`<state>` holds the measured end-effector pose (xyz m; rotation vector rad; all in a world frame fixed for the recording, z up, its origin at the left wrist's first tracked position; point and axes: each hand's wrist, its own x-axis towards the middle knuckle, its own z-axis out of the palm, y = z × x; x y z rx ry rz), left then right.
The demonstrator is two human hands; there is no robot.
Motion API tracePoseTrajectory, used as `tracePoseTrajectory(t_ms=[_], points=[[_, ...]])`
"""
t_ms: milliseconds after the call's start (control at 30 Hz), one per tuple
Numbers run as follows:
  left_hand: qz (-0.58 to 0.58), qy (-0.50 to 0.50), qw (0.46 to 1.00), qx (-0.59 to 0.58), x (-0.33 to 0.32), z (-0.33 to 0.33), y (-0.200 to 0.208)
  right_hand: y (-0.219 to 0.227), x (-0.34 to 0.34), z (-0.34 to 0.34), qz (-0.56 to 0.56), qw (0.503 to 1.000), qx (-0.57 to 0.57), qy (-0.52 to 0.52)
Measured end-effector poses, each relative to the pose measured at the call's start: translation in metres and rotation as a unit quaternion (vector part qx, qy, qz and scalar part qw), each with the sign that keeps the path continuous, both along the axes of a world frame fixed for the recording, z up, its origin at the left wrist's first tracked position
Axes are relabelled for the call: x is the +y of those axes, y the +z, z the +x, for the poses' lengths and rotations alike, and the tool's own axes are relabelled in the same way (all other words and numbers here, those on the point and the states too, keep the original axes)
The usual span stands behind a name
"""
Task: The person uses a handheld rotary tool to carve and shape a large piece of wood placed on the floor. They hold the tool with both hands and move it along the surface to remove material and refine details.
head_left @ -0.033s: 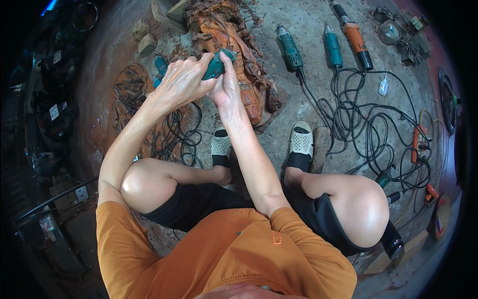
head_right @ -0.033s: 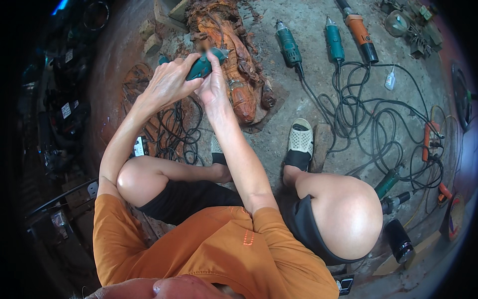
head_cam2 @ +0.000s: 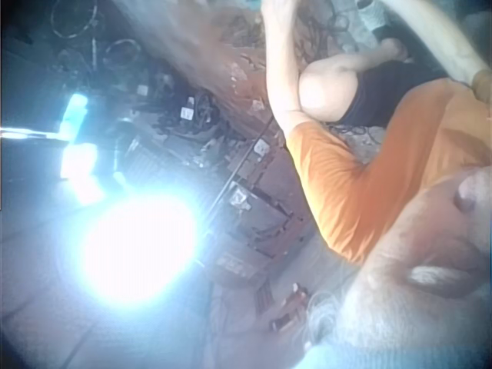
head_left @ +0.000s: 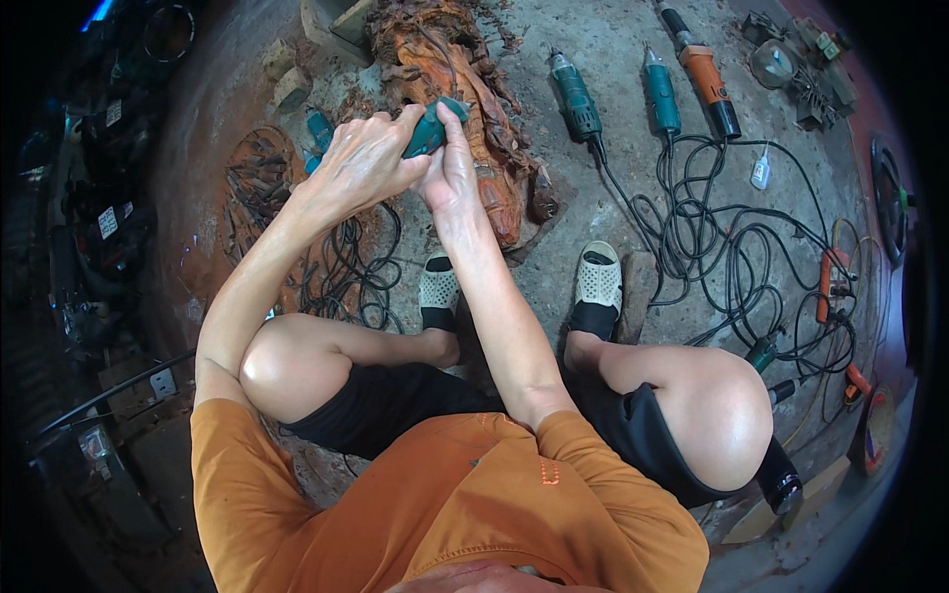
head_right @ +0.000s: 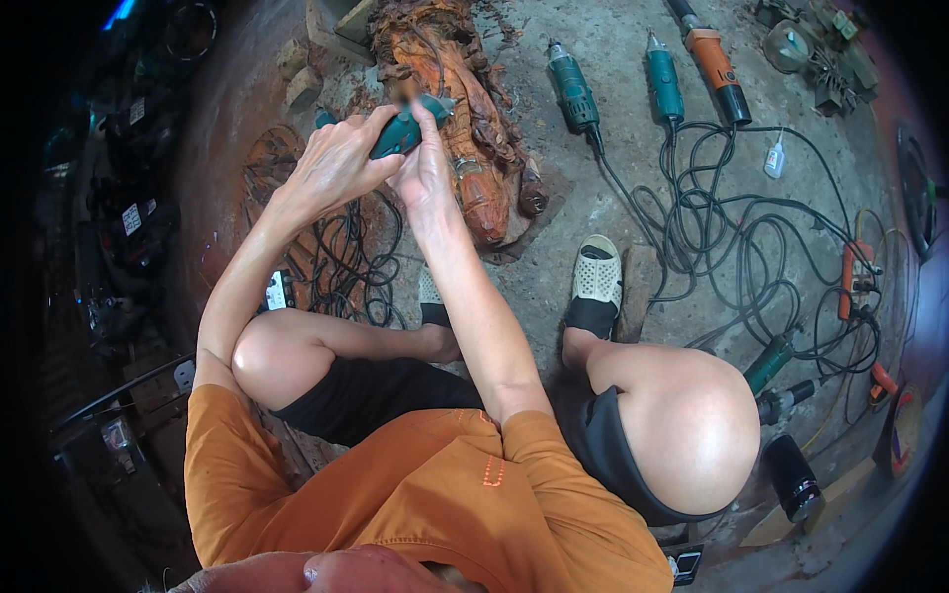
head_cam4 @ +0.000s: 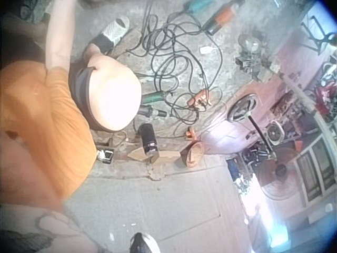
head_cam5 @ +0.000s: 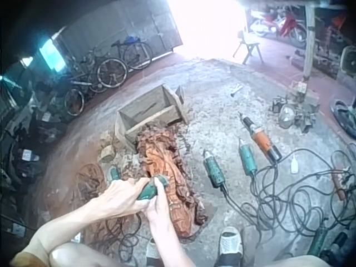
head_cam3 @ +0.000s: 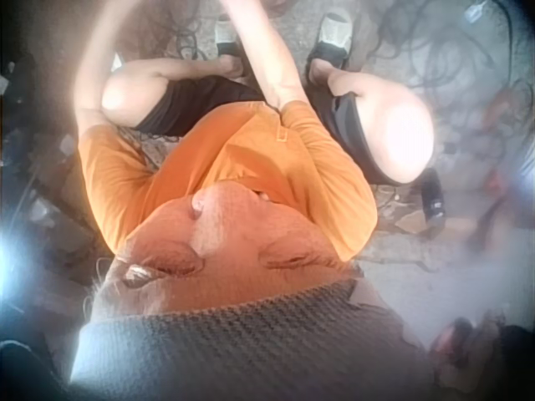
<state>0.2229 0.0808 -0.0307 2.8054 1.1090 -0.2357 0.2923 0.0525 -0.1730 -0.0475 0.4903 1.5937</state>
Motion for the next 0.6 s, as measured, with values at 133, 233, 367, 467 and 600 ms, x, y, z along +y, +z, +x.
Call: tracePoseTrajectory(t_ms=[133, 233, 367, 467, 600], points=[[0.007, -0.007, 1.0, -0.005, 0.0004, -0.0009, -0.0039, -0.0025, 0.0011, 0.0012, 0.004, 1.0, -0.018, 0.008], [0.004, -0.007, 1.0, -0.011, 0.0053, 0.0021, -0.0054, 0.0008, 0.0046, 0.0057, 0.002, 0.999, -0.036, 0.001], [0.005, -0.006, 1.0, -0.003, 0.003, 0.0044, -0.0027, 0.0014, 0.0041, 0.0048, -0.012, 0.999, -0.043, -0.007], [-0.003, -0.007, 1.0, -0.005, 0.0018, 0.0037, -0.0006, -0.0005, 0.0016, 0.0059, -0.002, 0.999, -0.043, -0.003], [-0.013, -0.018, 1.0, -0.004, 0.0013, 0.0, -0.0012, 0.0005, -0.002, 0.004, -0.008, 1.0, -0.024, -0.006]])
